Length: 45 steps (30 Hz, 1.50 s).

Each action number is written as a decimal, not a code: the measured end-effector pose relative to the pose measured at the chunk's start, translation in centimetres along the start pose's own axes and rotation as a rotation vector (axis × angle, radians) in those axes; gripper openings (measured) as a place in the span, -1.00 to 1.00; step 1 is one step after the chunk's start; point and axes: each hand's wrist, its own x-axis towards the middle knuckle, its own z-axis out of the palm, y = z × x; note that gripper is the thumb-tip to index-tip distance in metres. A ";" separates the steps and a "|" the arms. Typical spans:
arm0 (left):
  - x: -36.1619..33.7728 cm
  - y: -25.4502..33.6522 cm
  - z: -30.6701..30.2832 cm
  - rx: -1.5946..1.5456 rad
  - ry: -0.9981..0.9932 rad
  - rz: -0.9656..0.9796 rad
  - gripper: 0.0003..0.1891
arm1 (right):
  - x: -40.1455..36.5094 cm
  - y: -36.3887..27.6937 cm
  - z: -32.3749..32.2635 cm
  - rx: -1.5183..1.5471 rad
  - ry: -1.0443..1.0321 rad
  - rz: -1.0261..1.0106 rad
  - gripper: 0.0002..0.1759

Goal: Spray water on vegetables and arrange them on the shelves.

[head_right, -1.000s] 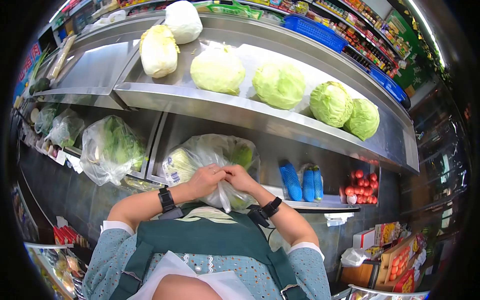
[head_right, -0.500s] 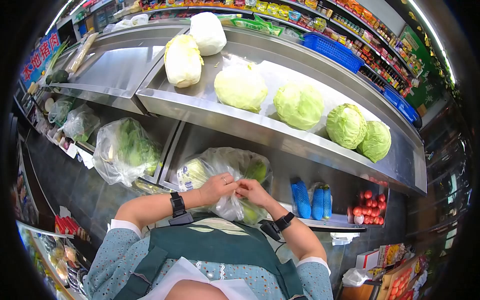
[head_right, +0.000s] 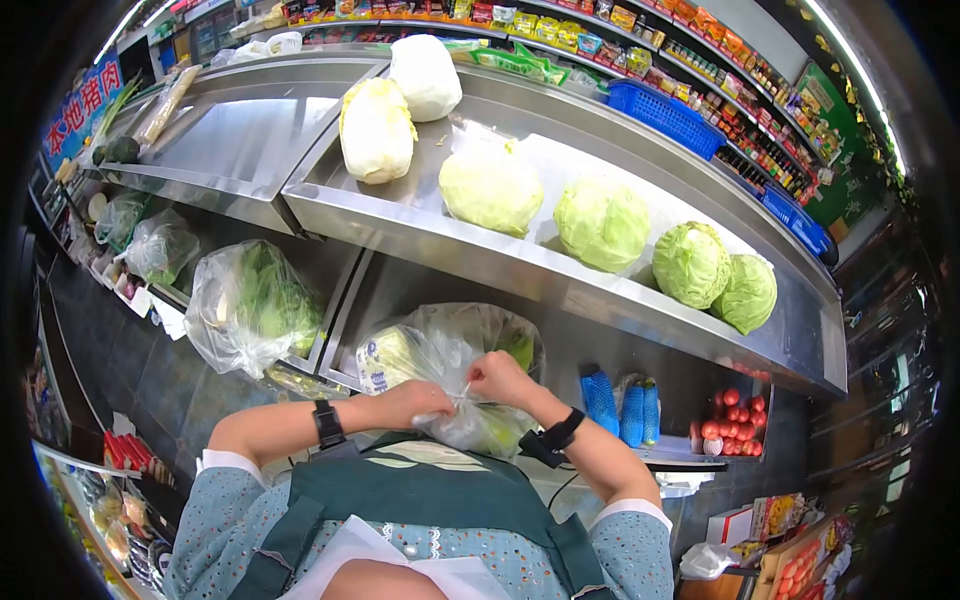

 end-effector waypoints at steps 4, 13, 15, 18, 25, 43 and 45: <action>-3.0 1.3 -5.2 -0.036 0.139 -0.132 -0.33 | 0.9 -11.3 -12.4 -0.074 0.643 -0.204 -0.55; 2.3 5.1 -19.1 0.510 0.703 -0.017 -0.42 | 10.2 -13.2 -20.7 -0.554 0.663 0.154 0.17; 2.9 3.6 -21.8 0.700 0.761 -0.081 -0.43 | 10.6 -12.8 -21.1 -0.420 0.486 0.166 0.17; 3.4 0.8 -24.0 0.874 0.852 -0.161 -0.41 | 11.9 -12.4 -21.4 -0.389 0.515 0.191 0.05; 7.6 -2.3 -28.3 0.870 0.875 -0.332 -0.38 | 14.6 -15.1 -19.6 -0.348 0.592 0.016 -0.04; 6.3 -0.7 -29.7 0.969 0.476 0.004 -0.42 | 1.0 -12.9 -25.2 -0.809 0.635 -0.031 0.16; 6.4 -0.8 -29.6 0.972 0.456 0.039 -0.42 | -1.1 -11.4 -25.3 -0.729 0.663 0.248 0.23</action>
